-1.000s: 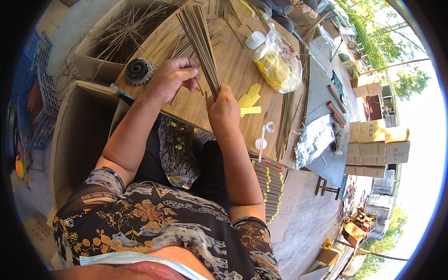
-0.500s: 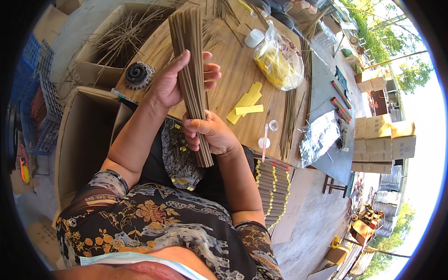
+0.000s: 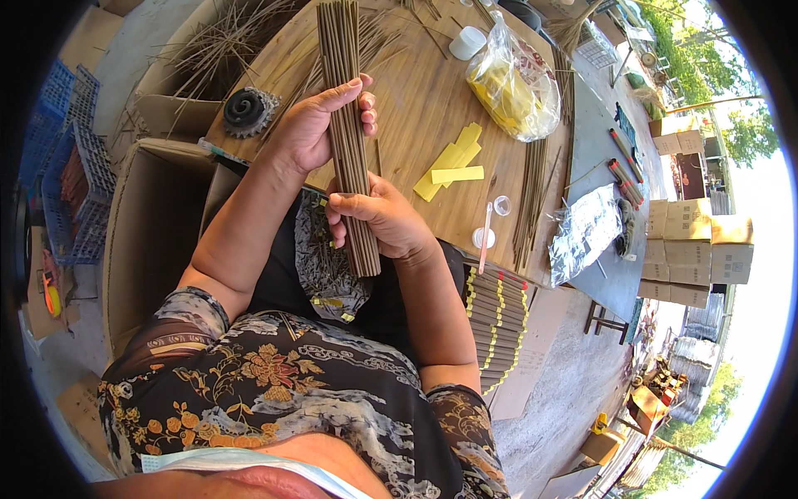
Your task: The person gathers thin sticks from a cardboard box, aligns them into bundles, and wraps the ends with yellow paper. They use a small stick to apply adhesive to secure the paper. The process is repeated for multiple bundles.
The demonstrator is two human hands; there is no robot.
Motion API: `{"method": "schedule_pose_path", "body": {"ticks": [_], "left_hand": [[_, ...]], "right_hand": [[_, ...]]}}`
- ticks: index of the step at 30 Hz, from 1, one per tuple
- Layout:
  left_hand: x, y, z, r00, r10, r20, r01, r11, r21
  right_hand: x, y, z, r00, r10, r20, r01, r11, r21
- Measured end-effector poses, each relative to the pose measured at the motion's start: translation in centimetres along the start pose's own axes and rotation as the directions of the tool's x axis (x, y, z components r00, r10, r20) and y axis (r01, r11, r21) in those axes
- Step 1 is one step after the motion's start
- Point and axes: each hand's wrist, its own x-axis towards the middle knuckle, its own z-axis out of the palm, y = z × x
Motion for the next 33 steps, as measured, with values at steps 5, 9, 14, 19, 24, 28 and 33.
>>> {"method": "schedule_pose_path", "body": {"ticks": [5,9,14,19,24,28,33], "left_hand": [[0.0,0.1,0.9,0.991,0.127,-0.048,-0.123,0.989,0.076],[0.5,-0.1,-1.2,0.976,0.214,0.035,-0.217,0.97,0.11],[-0.1,0.1,-0.4,0.975,0.215,-0.056,-0.201,0.96,0.195],[-0.5,0.7,-0.3,0.973,0.226,-0.039,-0.211,0.949,0.236],[-0.9,1.2,-0.1,0.982,0.188,-0.014,-0.181,0.959,0.218],[-0.9,1.4,-0.7,0.984,0.18,-0.012,-0.173,0.96,0.222],[-1.1,1.5,-0.2,0.986,0.169,-0.003,-0.162,0.946,0.282]], "right_hand": [[-0.6,-0.4,-0.7,0.995,-0.044,-0.086,0.04,0.998,-0.043],[-1.1,-1.7,-0.4,0.991,-0.086,-0.099,0.085,0.996,-0.008],[-1.1,-1.8,-0.7,0.986,-0.094,-0.135,0.093,0.996,-0.015],[-1.5,-1.6,-0.4,0.984,-0.105,-0.142,0.098,0.994,-0.051],[-1.5,-1.5,-0.5,0.986,-0.112,-0.119,0.111,0.994,-0.018],[-1.6,-1.5,-0.5,0.981,-0.116,-0.155,0.108,0.992,-0.059],[-1.7,-1.7,-0.1,0.959,-0.166,-0.228,0.118,0.971,-0.209]]}}
